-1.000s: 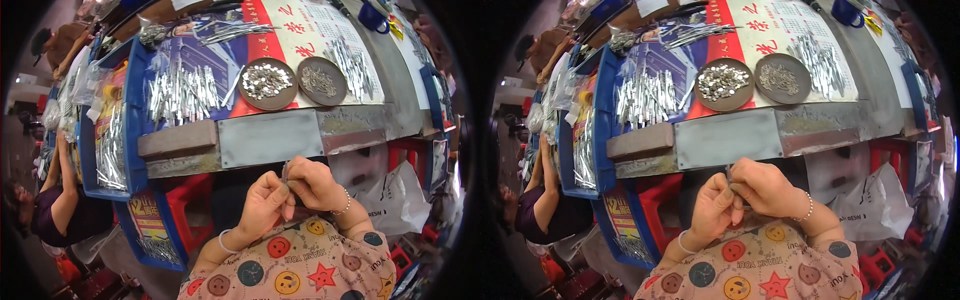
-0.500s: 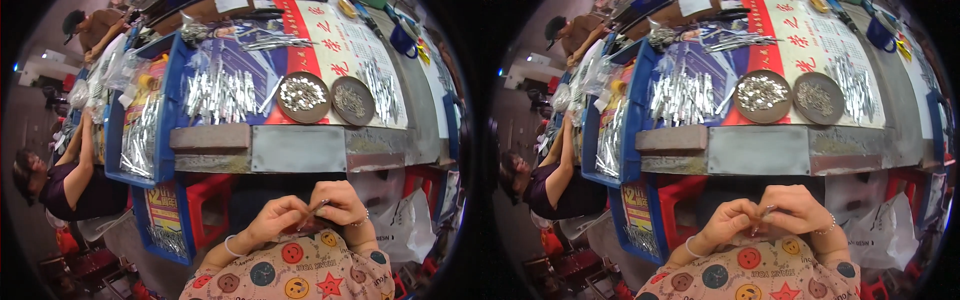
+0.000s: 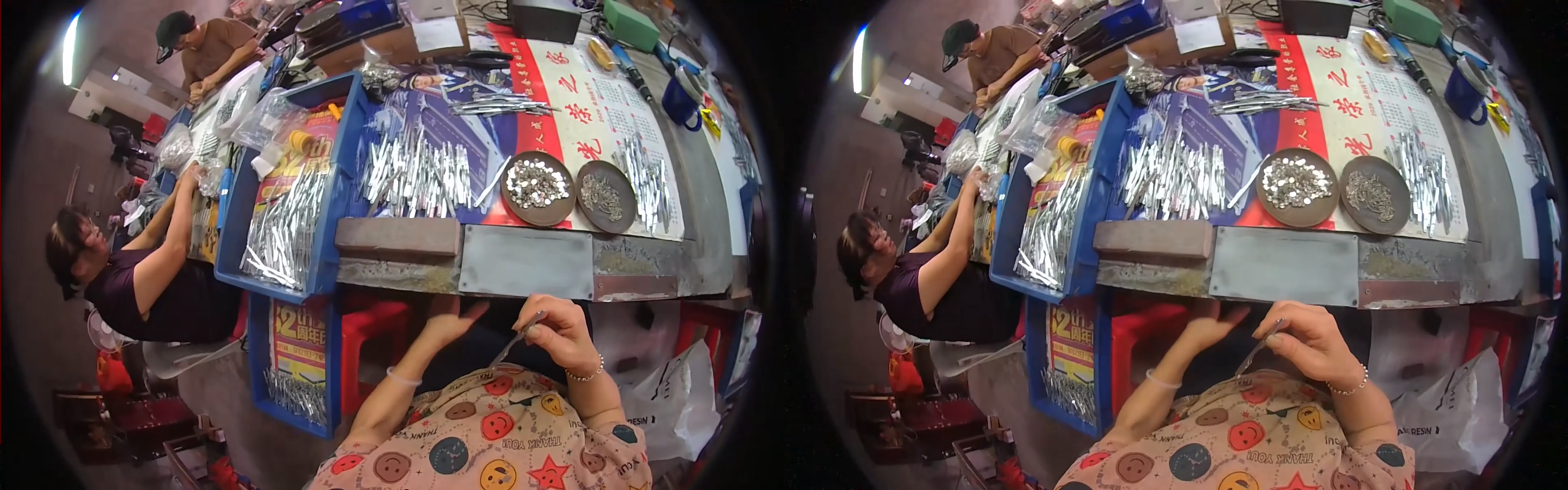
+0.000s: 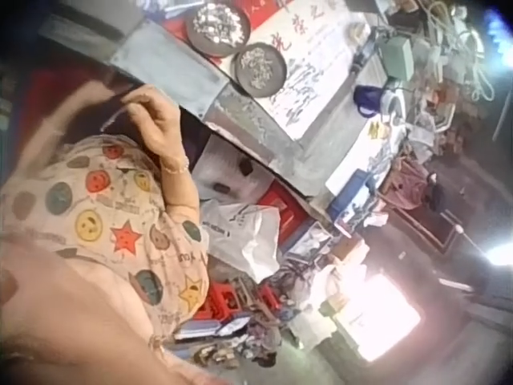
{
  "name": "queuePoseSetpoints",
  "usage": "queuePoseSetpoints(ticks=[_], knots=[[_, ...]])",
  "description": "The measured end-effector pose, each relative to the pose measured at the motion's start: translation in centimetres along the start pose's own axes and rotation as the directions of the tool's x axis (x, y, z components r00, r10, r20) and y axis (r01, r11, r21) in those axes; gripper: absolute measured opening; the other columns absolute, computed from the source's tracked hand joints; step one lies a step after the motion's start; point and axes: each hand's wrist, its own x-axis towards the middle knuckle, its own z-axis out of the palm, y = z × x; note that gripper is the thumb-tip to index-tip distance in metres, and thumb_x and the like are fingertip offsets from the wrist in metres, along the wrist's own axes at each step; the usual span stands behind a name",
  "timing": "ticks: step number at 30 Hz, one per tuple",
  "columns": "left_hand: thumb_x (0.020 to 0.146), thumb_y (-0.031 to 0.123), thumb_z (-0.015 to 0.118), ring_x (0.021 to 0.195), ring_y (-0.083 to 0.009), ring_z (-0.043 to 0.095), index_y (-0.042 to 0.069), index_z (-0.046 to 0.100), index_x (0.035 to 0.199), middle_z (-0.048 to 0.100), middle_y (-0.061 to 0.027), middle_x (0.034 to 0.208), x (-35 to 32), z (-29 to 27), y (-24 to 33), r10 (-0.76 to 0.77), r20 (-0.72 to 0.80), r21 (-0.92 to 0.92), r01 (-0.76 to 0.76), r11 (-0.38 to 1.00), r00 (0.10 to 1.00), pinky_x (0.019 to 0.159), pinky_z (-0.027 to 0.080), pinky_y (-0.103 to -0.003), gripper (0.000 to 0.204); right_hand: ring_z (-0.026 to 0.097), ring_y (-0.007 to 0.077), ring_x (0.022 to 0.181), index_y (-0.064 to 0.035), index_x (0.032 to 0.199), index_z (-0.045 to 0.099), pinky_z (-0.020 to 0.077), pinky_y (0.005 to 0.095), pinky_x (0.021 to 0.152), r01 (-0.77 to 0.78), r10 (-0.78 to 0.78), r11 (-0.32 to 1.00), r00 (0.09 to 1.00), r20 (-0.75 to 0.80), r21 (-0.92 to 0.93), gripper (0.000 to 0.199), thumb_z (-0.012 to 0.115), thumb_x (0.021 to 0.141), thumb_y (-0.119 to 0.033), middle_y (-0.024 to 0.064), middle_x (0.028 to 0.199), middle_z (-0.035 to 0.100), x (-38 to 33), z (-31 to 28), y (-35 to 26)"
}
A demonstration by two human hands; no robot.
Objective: Assembling small metal and plastic electronic or mechanical components manually at a workshop bench.
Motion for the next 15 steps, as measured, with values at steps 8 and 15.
queuePoseSetpoints(ticks=[8,15], knots=[[0.098,0.024,0.048,0.098,-0.0227,0.062,0.0,0.049,0.121,0.061,-0.014,0.111,-5.4,-7.0,11.4,0.3,0.458,-0.861,0.502,-0.082,0.836,0.088,0.05,-0.033,0.034,0.054,0.0187,0.08,-0.0007,0.084,0.064,0.0428,0.0279,0.071,0.109,-0.123,0.976,0.991,-0.061,-0.188,0.008,0.063,0.078,-0.006,0.0092,0.085,0.057,-0.6,-0.2,0.6],[0.096,0.012,0.049,0.078,-0.016,0.064,-0.001,0.054,0.118,0.065,-0.012,0.096,-4.3,-7.6,12.6,0.352,0.494,-0.788,0.58,-0.206,0.795,0.073,0.052,-0.026,0.026,0.058,0.0211,0.087,0.0035,0.085,0.065,0.0464,0.0312,0.078,0.062,-0.059,0.998,0.993,0.104,-0.022,0.009,0.06,0.079,-0.002,0.0141,0.096,0.06,-0.7,-1.0,1.2]])
